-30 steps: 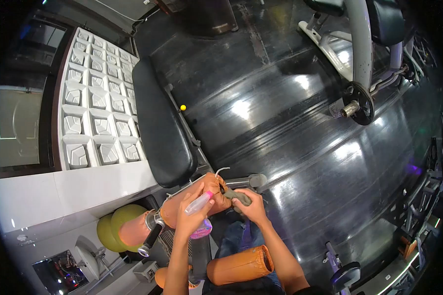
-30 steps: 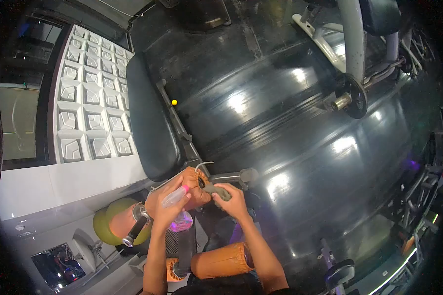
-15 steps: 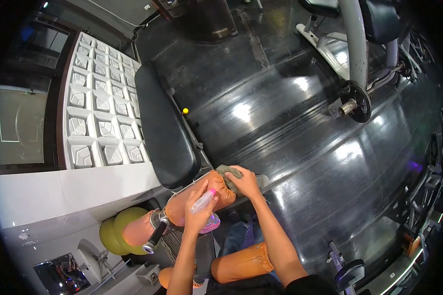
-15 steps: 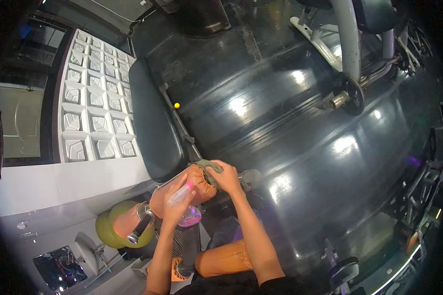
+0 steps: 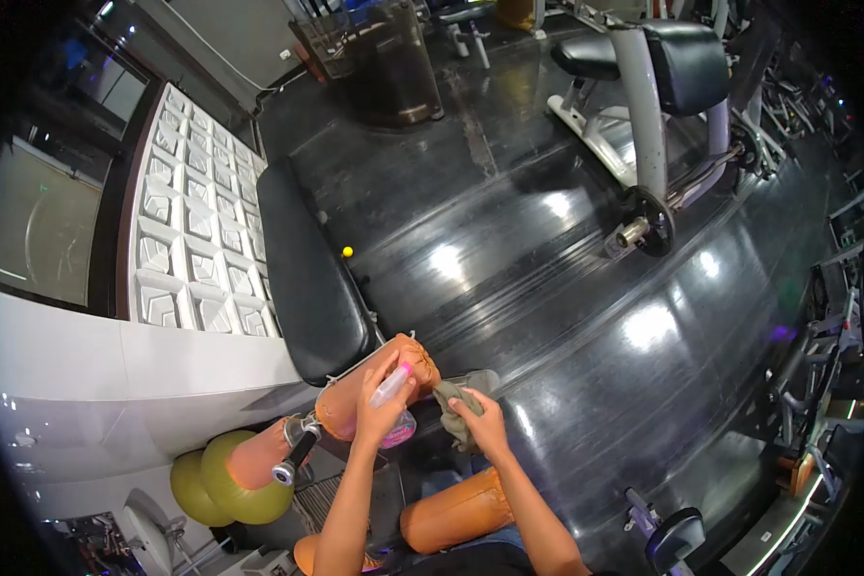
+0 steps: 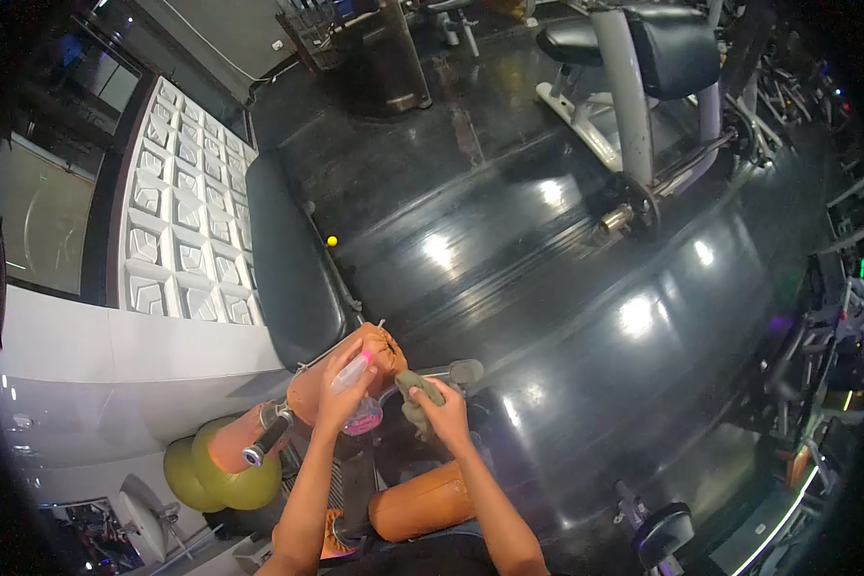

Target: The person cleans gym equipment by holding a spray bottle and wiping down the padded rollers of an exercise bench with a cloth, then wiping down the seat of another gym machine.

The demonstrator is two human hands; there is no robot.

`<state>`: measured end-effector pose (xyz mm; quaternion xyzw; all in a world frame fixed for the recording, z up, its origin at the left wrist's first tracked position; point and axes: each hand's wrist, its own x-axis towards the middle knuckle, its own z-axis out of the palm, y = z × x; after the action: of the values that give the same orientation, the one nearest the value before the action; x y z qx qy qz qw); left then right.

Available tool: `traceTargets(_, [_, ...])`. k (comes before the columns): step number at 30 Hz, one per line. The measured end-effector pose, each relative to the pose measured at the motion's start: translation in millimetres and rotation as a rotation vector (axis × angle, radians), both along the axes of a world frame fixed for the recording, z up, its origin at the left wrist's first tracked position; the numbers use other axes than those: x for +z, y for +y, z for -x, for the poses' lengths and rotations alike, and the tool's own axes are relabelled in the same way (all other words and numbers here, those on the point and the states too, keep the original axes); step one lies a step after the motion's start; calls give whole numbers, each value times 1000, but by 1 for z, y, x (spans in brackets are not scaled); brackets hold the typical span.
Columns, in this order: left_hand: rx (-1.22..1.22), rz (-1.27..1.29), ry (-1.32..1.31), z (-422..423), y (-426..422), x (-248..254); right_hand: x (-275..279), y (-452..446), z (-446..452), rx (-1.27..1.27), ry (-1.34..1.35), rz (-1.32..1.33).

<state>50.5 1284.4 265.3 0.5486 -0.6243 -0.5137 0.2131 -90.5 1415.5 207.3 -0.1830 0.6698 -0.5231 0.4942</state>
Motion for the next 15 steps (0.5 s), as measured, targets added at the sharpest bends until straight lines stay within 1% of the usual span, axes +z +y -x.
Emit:
traceTargets(2, [-27,56,25,-6,3,-6,2,17,-8,-116,-163,44])
traceTargets(3, [-26,72,72,-8,4,-6,8,24,-9,-120,-143,54])
traceTargets(5, [-28,95,144,-15,9,-6,23,44,-8,-218,-318,16])
traceTargets(6, [-26,29,142,-18,16,8,25,55,-11,-276,-337,30])
traceTargets(7, [-23,-39,140,-22,22,21,25,65,-14,-274,-313,41])
traceTargets(8, [-20,-28,167,-29,29,30,23,75,-17,-363,-265,26])
traceTargets(9, [-82,4,170,-38,37,37,23,83,-19,-447,-217,17])
traceTargets(10, [-139,39,172,-48,44,45,23,94,-21,-433,-193,37])
traceTargets(11, [-125,58,200,-60,52,56,24,106,-22,-449,-224,48])
traceTargets(12, [-157,25,208,-73,60,67,29,112,-26,-463,-257,57])
traceTargets(13, [-191,-8,214,-89,68,77,50,114,-34,-493,-275,83])
traceTargets(14, [-220,84,222,-105,77,85,58,118,-40,-508,-291,106])
traceTargets(15, [-206,101,244,-123,85,93,65,123,-49,-523,-308,129])
